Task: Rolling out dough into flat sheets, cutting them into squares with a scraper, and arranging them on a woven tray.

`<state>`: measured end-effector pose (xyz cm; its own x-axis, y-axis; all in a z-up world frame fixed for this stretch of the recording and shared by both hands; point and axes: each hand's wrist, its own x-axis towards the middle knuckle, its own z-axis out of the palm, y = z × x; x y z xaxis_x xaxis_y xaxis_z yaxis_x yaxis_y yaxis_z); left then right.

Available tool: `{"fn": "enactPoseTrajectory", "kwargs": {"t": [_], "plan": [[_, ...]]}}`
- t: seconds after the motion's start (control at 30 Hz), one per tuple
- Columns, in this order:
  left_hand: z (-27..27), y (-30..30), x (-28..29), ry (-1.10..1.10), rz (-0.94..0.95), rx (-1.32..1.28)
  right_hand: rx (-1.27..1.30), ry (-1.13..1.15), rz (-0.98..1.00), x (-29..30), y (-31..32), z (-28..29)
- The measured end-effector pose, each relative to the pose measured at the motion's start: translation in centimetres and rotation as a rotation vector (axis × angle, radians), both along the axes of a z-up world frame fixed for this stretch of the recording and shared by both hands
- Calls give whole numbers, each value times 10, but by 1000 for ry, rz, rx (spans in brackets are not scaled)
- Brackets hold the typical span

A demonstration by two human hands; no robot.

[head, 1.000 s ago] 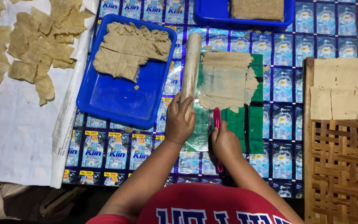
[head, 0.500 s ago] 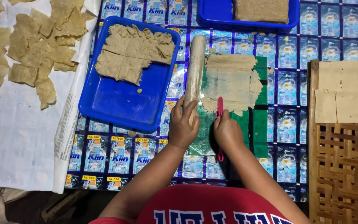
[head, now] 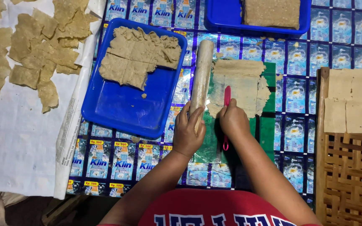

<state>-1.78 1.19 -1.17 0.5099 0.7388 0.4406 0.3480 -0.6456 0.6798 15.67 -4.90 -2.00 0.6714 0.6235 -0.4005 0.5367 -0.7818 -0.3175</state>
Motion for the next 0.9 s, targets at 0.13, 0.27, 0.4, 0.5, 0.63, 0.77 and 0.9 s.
{"fn": "enactPoseTrajectory", "kwargs": {"t": [0.13,0.27,0.4,0.5,0.63,0.77,0.9], "plan": [[-6,0,0,13,11,10,4,-4,6,18,20,-5],[-8,1,0,-10,5,26,21,-14,56,27,27,11],[-9,0,2,-11,7,25,-1,-3,61,33,3,60],[-8,-2,2,-7,1,17,113,-20,-4,66,-36,69],[-4,-5,2,1,14,31,144,-315,28,131,-101,54],[12,-11,2,107,13,-132,-1,-592,197,149,-109,75],[11,-13,4,80,23,-121,32,-645,359,178,-109,48]]}}
